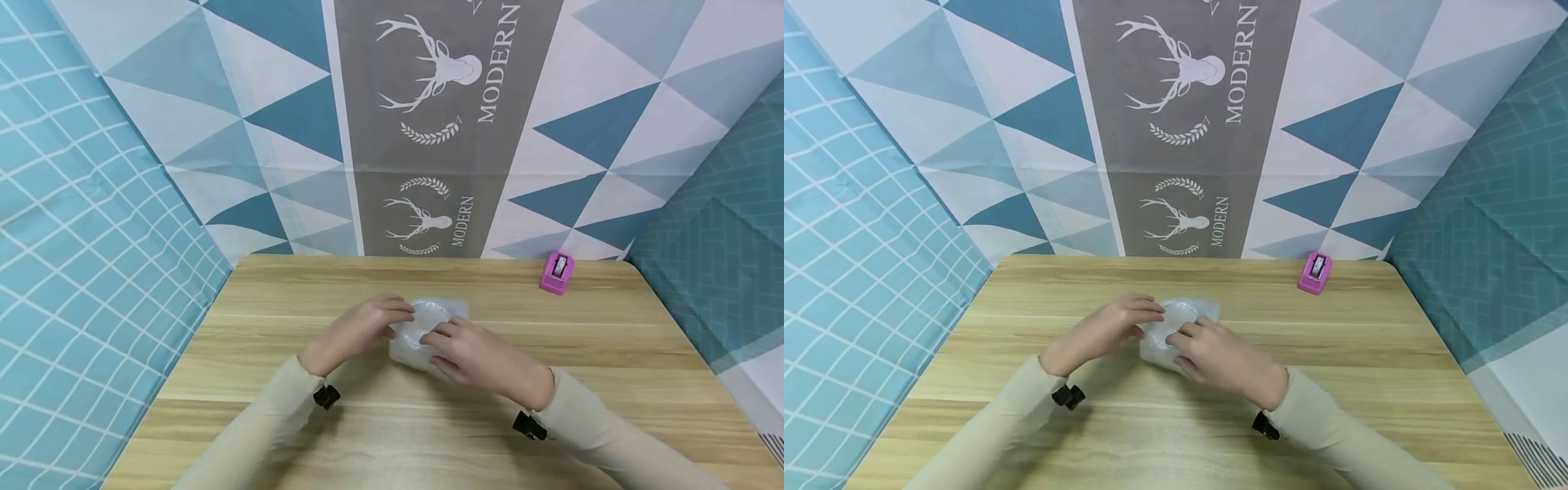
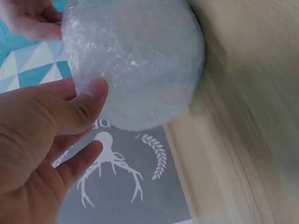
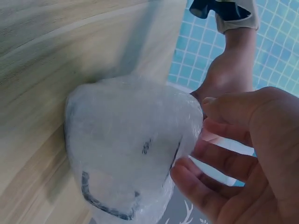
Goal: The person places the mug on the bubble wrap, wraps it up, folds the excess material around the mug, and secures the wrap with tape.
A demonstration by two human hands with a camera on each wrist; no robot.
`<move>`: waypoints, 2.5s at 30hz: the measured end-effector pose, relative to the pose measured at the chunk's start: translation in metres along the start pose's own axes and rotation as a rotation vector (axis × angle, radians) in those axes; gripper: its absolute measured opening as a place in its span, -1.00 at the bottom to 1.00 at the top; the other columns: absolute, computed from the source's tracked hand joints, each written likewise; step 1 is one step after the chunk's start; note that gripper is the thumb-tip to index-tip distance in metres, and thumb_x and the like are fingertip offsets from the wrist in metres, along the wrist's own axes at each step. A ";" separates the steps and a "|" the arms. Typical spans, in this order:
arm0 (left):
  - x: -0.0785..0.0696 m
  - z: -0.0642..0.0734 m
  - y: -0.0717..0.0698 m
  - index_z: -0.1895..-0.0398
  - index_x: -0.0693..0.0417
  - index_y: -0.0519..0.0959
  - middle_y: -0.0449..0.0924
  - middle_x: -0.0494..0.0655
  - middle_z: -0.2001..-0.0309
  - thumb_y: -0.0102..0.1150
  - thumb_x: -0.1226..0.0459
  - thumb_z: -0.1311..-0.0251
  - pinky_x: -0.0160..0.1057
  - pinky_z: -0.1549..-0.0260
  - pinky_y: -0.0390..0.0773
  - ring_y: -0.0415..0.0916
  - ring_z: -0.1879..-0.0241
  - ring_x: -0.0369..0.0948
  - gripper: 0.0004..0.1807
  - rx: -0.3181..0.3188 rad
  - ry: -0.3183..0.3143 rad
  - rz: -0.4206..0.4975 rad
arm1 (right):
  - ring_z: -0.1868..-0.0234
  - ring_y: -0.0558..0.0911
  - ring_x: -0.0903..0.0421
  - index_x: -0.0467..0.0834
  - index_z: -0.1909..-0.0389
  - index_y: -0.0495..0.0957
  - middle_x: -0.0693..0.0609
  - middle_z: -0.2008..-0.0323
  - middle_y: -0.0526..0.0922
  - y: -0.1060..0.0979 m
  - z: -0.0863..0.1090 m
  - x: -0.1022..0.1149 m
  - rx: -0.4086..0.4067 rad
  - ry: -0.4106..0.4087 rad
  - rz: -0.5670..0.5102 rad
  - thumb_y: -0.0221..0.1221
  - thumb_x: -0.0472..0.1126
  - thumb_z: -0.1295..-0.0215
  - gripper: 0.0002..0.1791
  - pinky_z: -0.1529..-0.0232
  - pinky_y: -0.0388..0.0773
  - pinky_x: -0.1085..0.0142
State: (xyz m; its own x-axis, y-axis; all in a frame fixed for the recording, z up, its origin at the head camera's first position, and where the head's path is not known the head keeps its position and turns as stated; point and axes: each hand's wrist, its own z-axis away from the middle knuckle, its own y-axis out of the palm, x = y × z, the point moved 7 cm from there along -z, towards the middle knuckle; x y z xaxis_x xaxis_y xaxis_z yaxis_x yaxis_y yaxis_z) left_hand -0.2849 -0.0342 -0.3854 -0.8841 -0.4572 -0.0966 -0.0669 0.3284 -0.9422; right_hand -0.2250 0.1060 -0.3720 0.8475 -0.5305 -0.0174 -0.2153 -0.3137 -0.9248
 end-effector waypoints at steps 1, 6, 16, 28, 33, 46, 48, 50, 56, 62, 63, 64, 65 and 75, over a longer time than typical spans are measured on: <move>0.000 0.000 -0.001 -0.08 0.16 0.69 0.67 0.01 -0.16 0.56 0.47 0.07 -0.16 -0.31 0.55 0.58 -0.23 -0.04 -0.47 -0.009 0.001 -0.019 | 0.09 0.69 0.03 -0.16 0.01 0.68 -0.04 0.09 0.74 -0.001 0.000 0.000 -0.006 -0.001 -0.018 0.41 -0.22 -0.25 -0.69 0.02 0.72 0.20; -0.009 0.001 -0.009 -0.07 0.14 0.69 0.69 0.02 -0.11 0.55 0.48 0.07 -0.15 -0.25 0.59 0.62 -0.15 -0.05 -0.47 -0.053 0.028 -0.061 | 0.02 0.67 0.01 -0.22 0.02 0.68 -0.08 0.07 0.71 -0.009 0.002 -0.009 -0.070 0.012 -0.084 0.35 -0.46 -0.14 -0.65 0.00 0.73 0.24; -0.041 -0.003 0.000 -0.08 0.11 0.70 0.74 -0.08 0.00 0.42 0.00 -0.25 -0.21 -0.09 0.67 0.68 -0.01 -0.18 -0.53 -0.058 0.094 -0.105 | -0.13 0.67 -0.06 -0.25 -0.07 0.64 -0.14 -0.09 0.67 -0.004 0.009 -0.052 -0.008 0.082 -0.061 0.09 -0.77 0.06 -0.35 -0.16 0.68 0.19; -0.043 -0.006 0.003 0.00 0.04 0.73 0.75 -0.13 0.07 0.53 0.12 -0.12 -0.21 -0.03 0.68 0.69 0.07 -0.21 -0.61 -0.073 0.040 -0.123 | -0.07 0.71 -0.02 -0.18 0.03 0.74 -0.11 -0.02 0.69 0.004 0.009 -0.059 0.011 0.069 -0.091 0.32 -0.56 -0.20 -0.64 -0.10 0.70 0.26; -0.037 -0.005 0.002 0.05 0.08 0.73 0.76 -0.12 0.12 0.54 0.24 -0.09 -0.24 -0.01 0.69 0.70 0.11 -0.20 -0.65 -0.055 0.016 -0.069 | -0.01 0.72 0.01 -0.19 0.07 0.75 -0.10 0.04 0.69 0.003 0.007 -0.056 0.020 0.083 -0.122 0.36 -0.49 -0.22 -0.72 -0.06 0.72 0.26; -0.017 0.000 0.000 -0.06 0.13 0.72 0.72 0.03 -0.13 0.42 0.34 -0.20 -0.13 -0.25 0.60 0.62 -0.24 -0.05 -0.66 0.086 -0.041 0.049 | 0.30 0.64 0.16 -0.19 0.25 0.74 -0.05 0.28 0.63 0.003 0.005 -0.041 0.009 0.074 -0.154 0.41 -0.45 -0.16 -0.83 0.26 0.71 0.37; -0.016 0.002 0.002 -0.13 0.17 0.69 0.66 0.10 -0.20 0.38 0.27 -0.26 -0.08 -0.30 0.56 0.57 -0.29 0.01 -0.62 0.110 -0.020 0.078 | 0.29 0.65 0.15 -0.19 0.23 0.75 -0.06 0.27 0.63 0.004 0.005 -0.040 0.011 0.077 -0.150 0.43 -0.43 -0.16 -0.83 0.25 0.71 0.36; -0.016 0.002 0.004 -0.16 0.20 0.67 0.63 0.13 -0.23 0.36 0.17 -0.31 -0.06 -0.33 0.52 0.54 -0.32 0.04 -0.58 0.120 -0.003 0.099 | 0.28 0.65 0.14 -0.20 0.20 0.75 -0.07 0.26 0.62 0.004 0.006 -0.039 0.014 0.083 -0.145 0.43 -0.42 -0.17 -0.82 0.23 0.72 0.35; -0.022 0.001 0.007 -0.03 0.13 0.75 0.75 0.03 -0.08 0.38 -0.04 -0.20 -0.13 -0.20 0.62 0.65 -0.20 -0.01 -0.50 -0.012 0.060 -0.027 | 0.25 0.62 0.17 -0.18 0.14 0.78 -0.04 0.23 0.58 0.008 0.010 -0.039 0.026 0.100 -0.132 0.44 -0.38 -0.18 -0.78 0.21 0.70 0.40; -0.031 -0.001 0.011 0.36 -0.05 0.65 0.75 -0.22 0.17 0.42 -0.06 -0.14 -0.23 0.07 0.75 0.71 -0.10 -0.11 -0.68 -0.155 0.052 -0.201 | 0.29 0.54 0.24 -0.17 0.15 0.80 0.03 0.28 0.52 0.008 0.011 -0.037 -0.011 0.084 -0.161 0.45 -0.40 -0.16 -0.77 0.29 0.61 0.51; -0.032 -0.001 0.012 0.38 -0.05 0.63 0.74 -0.23 0.19 0.42 -0.07 -0.14 -0.24 0.07 0.75 0.71 -0.09 -0.12 -0.68 -0.164 0.047 -0.219 | 0.29 0.53 0.24 -0.17 0.16 0.80 0.03 0.28 0.52 0.008 0.011 -0.037 -0.018 0.080 -0.165 0.46 -0.40 -0.15 -0.77 0.29 0.61 0.52; -0.033 -0.001 0.013 0.40 -0.05 0.63 0.74 -0.23 0.20 0.42 -0.07 -0.14 -0.25 0.06 0.74 0.71 -0.10 -0.12 -0.68 -0.170 0.041 -0.235 | 0.29 0.53 0.24 -0.17 0.17 0.80 0.04 0.28 0.52 0.009 0.011 -0.037 -0.024 0.075 -0.169 0.46 -0.40 -0.14 -0.78 0.30 0.60 0.52; -0.033 -0.001 0.014 0.40 -0.05 0.63 0.74 -0.23 0.21 0.41 -0.07 -0.14 -0.26 0.03 0.73 0.71 -0.09 -0.12 -0.68 -0.173 0.037 -0.244 | 0.29 0.53 0.25 -0.17 0.18 0.80 0.04 0.28 0.51 0.009 0.011 -0.037 -0.028 0.072 -0.169 0.47 -0.39 -0.14 -0.78 0.30 0.60 0.53; -0.035 0.000 0.015 0.37 -0.08 0.67 0.75 -0.24 0.16 0.37 -0.08 -0.21 -0.28 0.15 0.76 0.68 -0.15 -0.08 -0.71 -0.186 -0.012 -0.260 | 0.31 0.53 0.25 -0.16 0.20 0.80 0.03 0.28 0.53 0.011 0.009 -0.039 -0.056 0.042 -0.167 0.50 -0.35 -0.11 -0.79 0.33 0.59 0.52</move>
State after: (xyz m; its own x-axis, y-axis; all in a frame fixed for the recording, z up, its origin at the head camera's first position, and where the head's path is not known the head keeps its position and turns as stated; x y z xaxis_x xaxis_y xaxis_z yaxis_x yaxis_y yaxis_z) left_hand -0.2554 -0.0129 -0.3964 -0.8210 -0.5547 0.1351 -0.3744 0.3444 -0.8610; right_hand -0.2560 0.1304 -0.3849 0.8533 -0.4990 0.1516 -0.1009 -0.4432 -0.8907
